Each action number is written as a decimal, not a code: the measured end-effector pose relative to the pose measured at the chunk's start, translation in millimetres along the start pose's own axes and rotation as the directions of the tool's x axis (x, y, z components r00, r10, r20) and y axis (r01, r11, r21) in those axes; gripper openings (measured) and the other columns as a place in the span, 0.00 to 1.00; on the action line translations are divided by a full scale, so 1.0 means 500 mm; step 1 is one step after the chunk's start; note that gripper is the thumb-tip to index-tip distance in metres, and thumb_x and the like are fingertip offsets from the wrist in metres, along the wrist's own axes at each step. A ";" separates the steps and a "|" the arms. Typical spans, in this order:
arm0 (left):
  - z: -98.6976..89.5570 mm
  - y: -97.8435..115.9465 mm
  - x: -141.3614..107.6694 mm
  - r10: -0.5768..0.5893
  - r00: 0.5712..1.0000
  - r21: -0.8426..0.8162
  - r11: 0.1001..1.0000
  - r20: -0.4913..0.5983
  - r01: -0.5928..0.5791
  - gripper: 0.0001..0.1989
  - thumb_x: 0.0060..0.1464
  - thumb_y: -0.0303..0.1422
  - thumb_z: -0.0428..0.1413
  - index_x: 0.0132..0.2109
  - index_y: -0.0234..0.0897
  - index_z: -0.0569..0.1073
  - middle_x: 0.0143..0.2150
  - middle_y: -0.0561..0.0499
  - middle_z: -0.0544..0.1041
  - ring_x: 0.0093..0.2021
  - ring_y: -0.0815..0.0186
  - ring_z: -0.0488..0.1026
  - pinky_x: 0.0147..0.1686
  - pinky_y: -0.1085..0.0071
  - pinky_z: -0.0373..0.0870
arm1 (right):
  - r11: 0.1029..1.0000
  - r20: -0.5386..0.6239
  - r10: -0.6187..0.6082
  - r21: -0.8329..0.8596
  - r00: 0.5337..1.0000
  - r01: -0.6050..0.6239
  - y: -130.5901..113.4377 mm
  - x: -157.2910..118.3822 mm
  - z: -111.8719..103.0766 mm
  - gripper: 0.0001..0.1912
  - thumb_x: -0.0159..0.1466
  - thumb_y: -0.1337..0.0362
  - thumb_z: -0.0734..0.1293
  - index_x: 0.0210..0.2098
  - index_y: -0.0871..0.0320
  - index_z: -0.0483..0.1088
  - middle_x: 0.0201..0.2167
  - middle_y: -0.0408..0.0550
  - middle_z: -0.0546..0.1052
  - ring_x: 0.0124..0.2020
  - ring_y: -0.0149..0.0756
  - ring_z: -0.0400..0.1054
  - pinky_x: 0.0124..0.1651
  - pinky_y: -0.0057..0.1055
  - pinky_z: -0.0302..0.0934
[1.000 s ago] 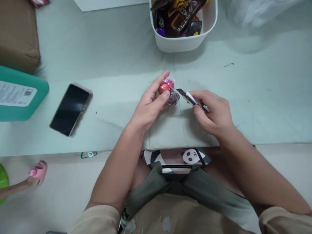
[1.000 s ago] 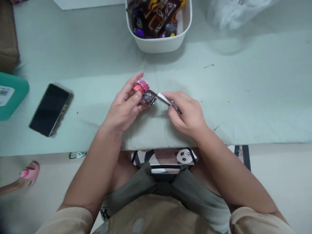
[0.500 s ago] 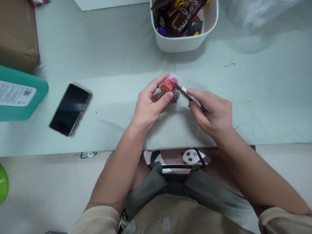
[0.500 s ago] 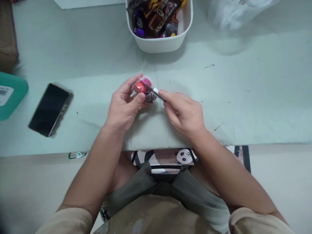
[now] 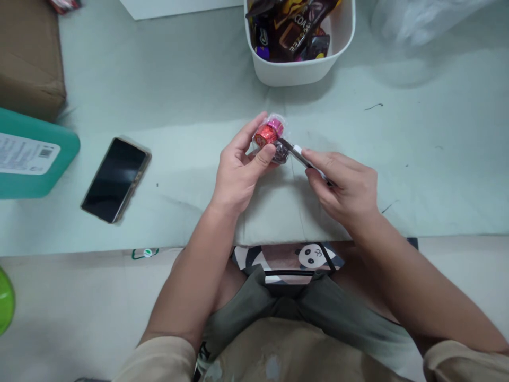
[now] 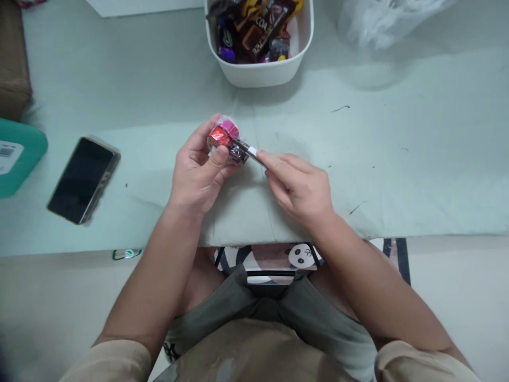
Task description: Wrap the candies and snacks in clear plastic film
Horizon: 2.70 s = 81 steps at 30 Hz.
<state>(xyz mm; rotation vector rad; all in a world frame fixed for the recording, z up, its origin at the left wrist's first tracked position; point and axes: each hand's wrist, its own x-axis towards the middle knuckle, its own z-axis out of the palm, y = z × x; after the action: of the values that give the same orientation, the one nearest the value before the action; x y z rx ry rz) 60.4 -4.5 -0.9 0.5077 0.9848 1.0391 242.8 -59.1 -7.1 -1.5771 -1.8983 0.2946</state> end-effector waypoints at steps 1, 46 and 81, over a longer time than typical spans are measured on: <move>0.000 0.001 0.000 0.003 1.000 0.000 1.000 0.000 -0.003 0.40 0.52 0.31 0.70 0.69 0.59 0.67 0.59 0.53 0.79 0.68 0.48 0.71 0.56 0.61 0.79 | 1.000 -0.001 0.000 -0.004 1.000 0.000 0.000 0.000 0.000 0.18 0.71 0.62 0.61 0.53 0.47 0.79 0.45 0.49 0.84 0.39 0.39 0.79 0.42 0.35 0.75; -0.080 0.048 0.022 0.233 0.969 0.194 0.950 0.083 -0.245 0.21 0.51 0.44 0.69 0.51 0.50 0.75 0.52 0.51 0.80 0.50 0.59 0.80 0.41 0.67 0.79 | 0.889 0.014 0.322 -0.348 0.947 -0.297 0.099 0.017 -0.042 0.13 0.60 0.69 0.68 0.43 0.51 0.78 0.44 0.51 0.81 0.37 0.42 0.71 0.40 0.38 0.64; -0.018 -0.044 0.013 0.200 0.953 0.240 0.937 0.228 -0.254 0.16 0.57 0.46 0.64 0.49 0.46 0.79 0.51 0.49 0.81 0.53 0.59 0.79 0.53 0.64 0.77 | 0.445 0.292 0.479 0.731 0.827 -0.517 -0.035 0.014 0.026 0.14 0.64 0.52 0.70 0.33 0.55 0.65 0.29 0.41 0.72 0.27 0.28 0.66 0.29 0.25 0.61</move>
<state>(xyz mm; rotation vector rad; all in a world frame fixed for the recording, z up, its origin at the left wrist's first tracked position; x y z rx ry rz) 64.2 -9.3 -24.6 0.9516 0.9035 1.0414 220.7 -54.1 -5.1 -1.4072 -0.9631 1.2612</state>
